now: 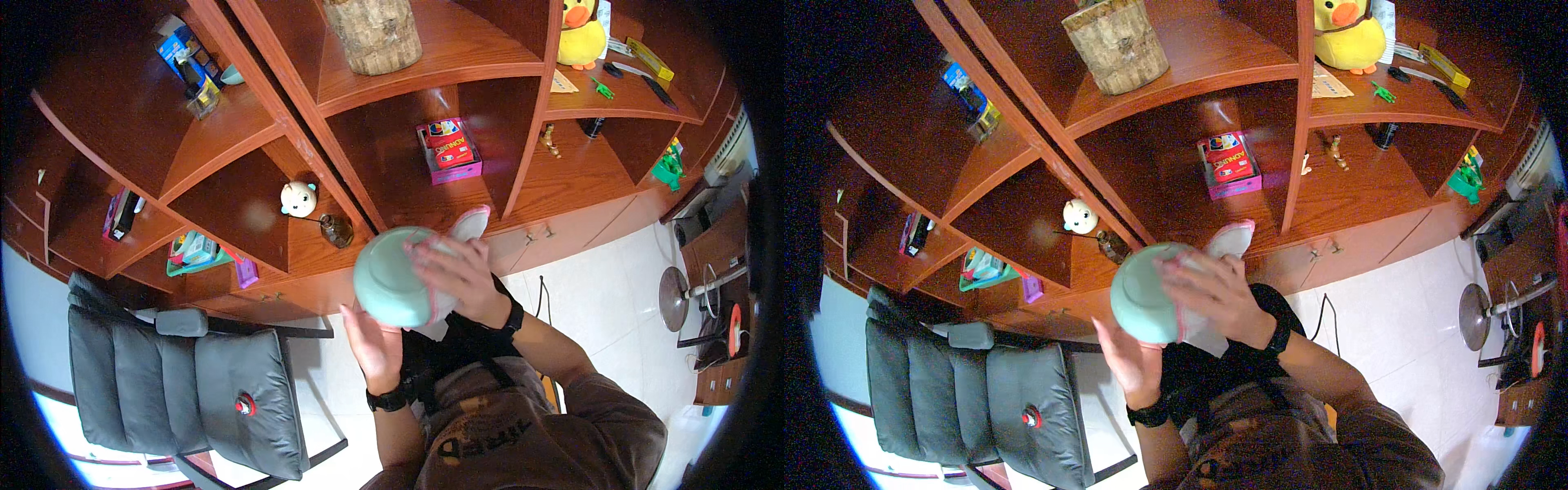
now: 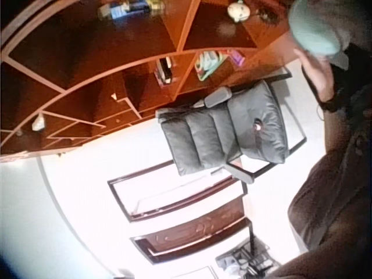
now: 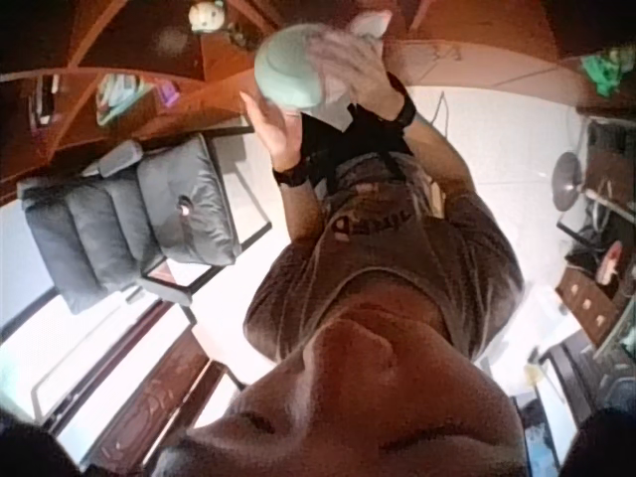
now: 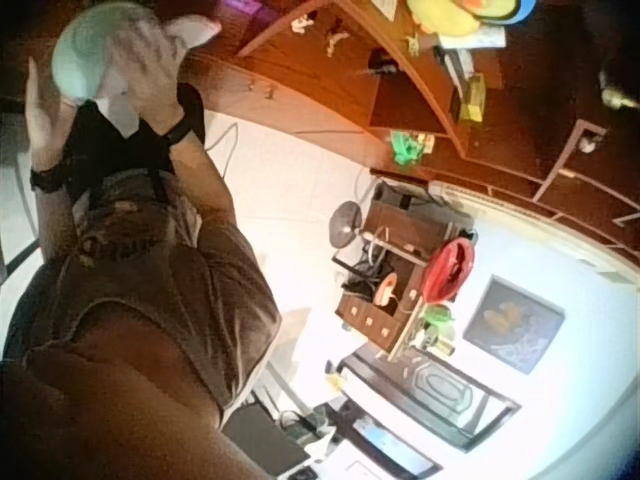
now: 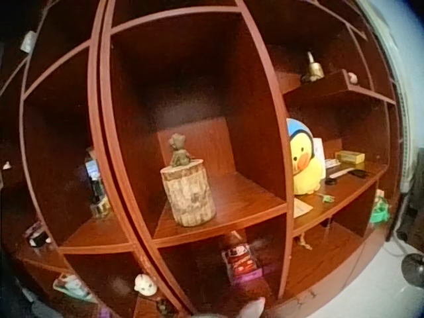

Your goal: The person cleans a small toy, a glass jar, a saucer, and a wooden object with a cloth.

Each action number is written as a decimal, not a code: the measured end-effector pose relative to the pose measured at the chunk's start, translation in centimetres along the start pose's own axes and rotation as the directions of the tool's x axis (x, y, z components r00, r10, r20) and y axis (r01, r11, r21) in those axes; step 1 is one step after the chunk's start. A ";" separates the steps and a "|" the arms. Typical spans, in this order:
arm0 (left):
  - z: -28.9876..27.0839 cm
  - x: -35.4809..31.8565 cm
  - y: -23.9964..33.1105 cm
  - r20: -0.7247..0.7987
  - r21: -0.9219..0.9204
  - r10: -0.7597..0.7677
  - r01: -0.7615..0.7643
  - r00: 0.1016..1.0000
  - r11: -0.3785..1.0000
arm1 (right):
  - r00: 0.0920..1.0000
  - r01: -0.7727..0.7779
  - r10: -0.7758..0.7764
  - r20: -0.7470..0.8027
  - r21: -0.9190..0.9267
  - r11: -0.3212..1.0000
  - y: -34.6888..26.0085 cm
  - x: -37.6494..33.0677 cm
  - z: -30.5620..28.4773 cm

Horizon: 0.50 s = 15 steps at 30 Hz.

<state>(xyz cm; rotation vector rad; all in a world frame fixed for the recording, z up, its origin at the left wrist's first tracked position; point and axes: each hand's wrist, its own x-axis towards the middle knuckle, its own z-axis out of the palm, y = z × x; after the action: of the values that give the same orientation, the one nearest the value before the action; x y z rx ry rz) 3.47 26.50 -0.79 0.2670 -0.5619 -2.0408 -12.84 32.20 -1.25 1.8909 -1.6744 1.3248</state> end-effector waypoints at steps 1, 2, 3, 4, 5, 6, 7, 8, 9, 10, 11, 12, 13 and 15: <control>1.7 -0.2 0.0 -0.130 0.118 0.081 -0.066 0.988 0.991 | 0.995 0.095 -0.095 -0.008 -0.049 0.994 -0.3 -0.5 0.5; 2.5 -0.3 0.0 -0.248 0.242 0.174 -0.113 0.953 0.964 | 0.982 0.187 -0.189 -0.012 -0.097 0.977 -0.5 -0.8 0.9; 1.8 -0.5 0.6 -0.166 0.244 0.163 -0.120 0.973 0.962 | 0.981 0.190 -0.192 -0.014 -0.104 0.976 -0.5 -1.0 1.0; 1.5 -0.8 0.9 -0.167 0.244 0.166 -0.122 0.972 0.962 | 0.981 0.192 -0.194 -0.012 -0.102 0.976 -0.2 -1.1 1.2; 1.3 -1.0 1.2 -0.122 0.267 0.180 -0.142 0.976 0.953 | 0.983 0.184 -0.182 0.023 -0.145 0.972 0.2 -1.1 1.4; 1.2 -1.3 1.4 -0.080 0.289 0.195 -0.165 0.977 0.943 | 0.984 0.179 -0.170 0.061 -0.184 0.966 0.5 -0.9 1.5; 1.0 -1.5 1.2 -0.099 0.305 0.231 -0.191 0.968 0.933 | 0.982 0.154 -0.141 0.128 -0.102 0.983 0.8 -0.6 1.3; 0.9 -1.7 1.4 -0.104 0.306 0.234 -0.192 0.967 0.932 | 0.981 0.155 -0.142 0.131 -0.097 0.983 0.8 -0.4 1.1; 0.9 -1.6 1.7 -0.074 0.268 0.270 -0.242 0.960 0.932 | 0.985 -0.058 0.040 0.170 0.103 0.993 0.9 -0.1 1.1; 1.2 -1.5 2.0 -0.045 0.230 0.307 -0.289 0.951 0.929 | 0.947 -0.275 0.208 0.243 0.285 0.918 1.3 0.2 1.1; 1.6 -1.4 2.2 -0.088 0.231 0.361 -0.333 0.929 0.914 | 0.952 -0.242 0.169 0.257 0.287 0.927 2.4 0.3 0.7; 1.7 -1.3 2.2 0.012 0.281 0.373 -0.361 0.928 0.889 | 0.969 -0.216 0.189 0.158 0.177 0.960 5.4 -1.3 1.4; 1.8 -1.3 2.2 -0.006 0.323 0.420 -0.396 0.907 0.859 | 0.876 -0.482 0.463 0.135 0.282 0.829 5.0 -1.0 1.2; 1.6 -1.1 1.9 -0.024 0.369 0.453 -0.413 0.891 0.832 | 0.774 -0.566 0.632 -0.041 0.401 0.720 5.6 0.3 0.0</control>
<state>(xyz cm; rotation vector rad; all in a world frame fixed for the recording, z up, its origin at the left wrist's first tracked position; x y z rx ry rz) 4.82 27.10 1.52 0.4230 -0.8411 -1.4650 -17.86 30.42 -2.93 1.3440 -2.1668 2.1207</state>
